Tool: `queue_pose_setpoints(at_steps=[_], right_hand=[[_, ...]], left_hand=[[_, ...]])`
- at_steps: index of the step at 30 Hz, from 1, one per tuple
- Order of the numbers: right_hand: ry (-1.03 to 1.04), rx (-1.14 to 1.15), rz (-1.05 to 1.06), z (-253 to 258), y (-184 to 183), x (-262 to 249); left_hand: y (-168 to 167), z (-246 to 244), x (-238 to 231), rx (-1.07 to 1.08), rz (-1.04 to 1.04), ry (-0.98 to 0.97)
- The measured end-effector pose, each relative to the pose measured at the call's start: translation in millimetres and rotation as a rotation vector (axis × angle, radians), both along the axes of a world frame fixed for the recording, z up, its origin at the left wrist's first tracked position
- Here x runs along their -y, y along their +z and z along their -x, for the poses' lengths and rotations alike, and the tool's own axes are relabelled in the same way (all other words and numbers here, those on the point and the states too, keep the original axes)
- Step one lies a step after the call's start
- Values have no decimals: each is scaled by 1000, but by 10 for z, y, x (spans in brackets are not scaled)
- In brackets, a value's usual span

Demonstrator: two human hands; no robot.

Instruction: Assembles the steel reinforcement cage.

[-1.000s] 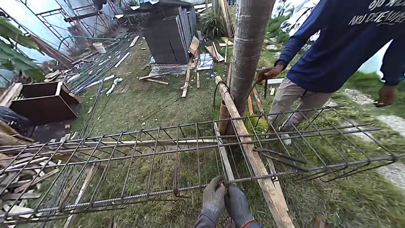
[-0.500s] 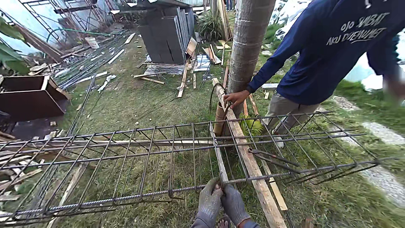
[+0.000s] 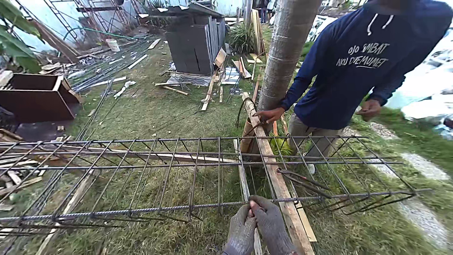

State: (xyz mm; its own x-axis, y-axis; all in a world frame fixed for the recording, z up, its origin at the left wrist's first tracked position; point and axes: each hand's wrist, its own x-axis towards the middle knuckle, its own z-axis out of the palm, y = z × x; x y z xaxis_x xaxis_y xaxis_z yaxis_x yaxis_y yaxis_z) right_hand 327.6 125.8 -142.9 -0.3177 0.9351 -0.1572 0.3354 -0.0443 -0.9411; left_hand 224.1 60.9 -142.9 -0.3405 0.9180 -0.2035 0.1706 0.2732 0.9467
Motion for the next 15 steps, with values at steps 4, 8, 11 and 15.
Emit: queue_pose_setpoints(at_steps=[4,8,11,15], right_hand=[[-77,25,-70,-21,2,-6],[-109,-14,-58,-41,-44,102],[-80,16,5,-99,-34,182],[-304,-256,-11,-238,48,-87]], left_hand=[[66,-121,95,-19,73,-103],[-8,-148,139,96,46,-101],[-102,-122,133,285,55,-92],[-411,37,158,389,138,19]])
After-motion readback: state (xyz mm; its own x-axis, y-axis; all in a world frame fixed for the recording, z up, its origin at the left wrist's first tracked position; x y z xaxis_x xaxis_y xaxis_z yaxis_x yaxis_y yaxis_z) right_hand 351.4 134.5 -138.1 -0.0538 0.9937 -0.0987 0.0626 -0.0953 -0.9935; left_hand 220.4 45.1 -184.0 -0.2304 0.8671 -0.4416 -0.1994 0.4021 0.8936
